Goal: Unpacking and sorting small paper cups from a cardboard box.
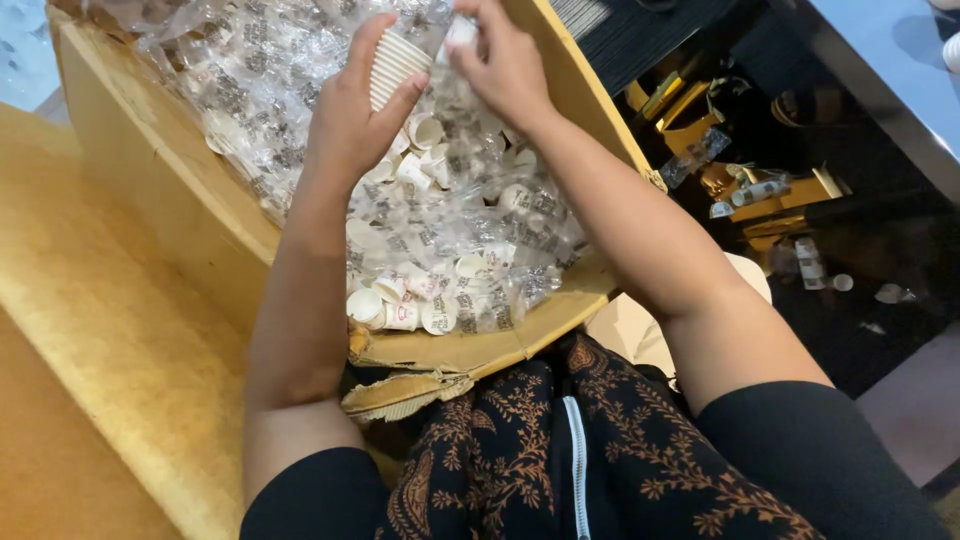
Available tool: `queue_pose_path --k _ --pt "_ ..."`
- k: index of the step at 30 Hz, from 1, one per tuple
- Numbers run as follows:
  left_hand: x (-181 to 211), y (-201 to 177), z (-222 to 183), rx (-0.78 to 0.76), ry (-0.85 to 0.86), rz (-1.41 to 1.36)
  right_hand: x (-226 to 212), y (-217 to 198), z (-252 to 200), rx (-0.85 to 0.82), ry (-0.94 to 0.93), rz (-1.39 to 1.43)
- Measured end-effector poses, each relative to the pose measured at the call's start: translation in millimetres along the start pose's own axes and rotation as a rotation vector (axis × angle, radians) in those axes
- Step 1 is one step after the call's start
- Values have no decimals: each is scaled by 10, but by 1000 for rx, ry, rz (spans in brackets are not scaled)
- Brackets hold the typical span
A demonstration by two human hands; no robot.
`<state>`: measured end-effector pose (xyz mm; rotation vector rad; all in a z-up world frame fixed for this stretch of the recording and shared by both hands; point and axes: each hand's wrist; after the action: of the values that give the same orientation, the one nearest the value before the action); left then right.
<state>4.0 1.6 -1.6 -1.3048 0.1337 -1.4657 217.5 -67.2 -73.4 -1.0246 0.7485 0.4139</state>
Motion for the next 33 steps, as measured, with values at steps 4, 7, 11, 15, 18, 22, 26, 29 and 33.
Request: queue_pose_path --k 4,7,11,15,18,22,26,29,33 --pt "-30 71 -14 -63 -13 23 -177 -98 -18 224 58 519" --pt "-104 96 -50 -84 33 52 -339 -123 -79 127 -28 607" --pt "-52 77 15 -137 -16 62 -392 -136 -141 8 -193 394" --pt "-176 77 21 -204 -84 197 -616 -102 -312 -5 -276 278" --pt "-96 35 -46 29 -57 -13 -706 92 -348 117 -251 372" --pt "-118 -7 -44 233 103 28 -502 447 -441 35 -210 95" --pt "-106 -30 -38 199 77 -21 149 997 -622 -584 -262 -597" --pt "-97 0 -44 111 22 -22 363 984 -530 -614 -253 -742" --pt "-150 32 -8 27 -35 66 -9 363 -221 -479 -224 -682"
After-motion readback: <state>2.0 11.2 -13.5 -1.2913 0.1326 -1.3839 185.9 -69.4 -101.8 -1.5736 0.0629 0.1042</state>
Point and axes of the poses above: each hand's wrist, its own z-axis towards the middle knuckle, its own y-axis out of the palm, x = y × z, and after that the axes turned 1 degree about y, right-handed
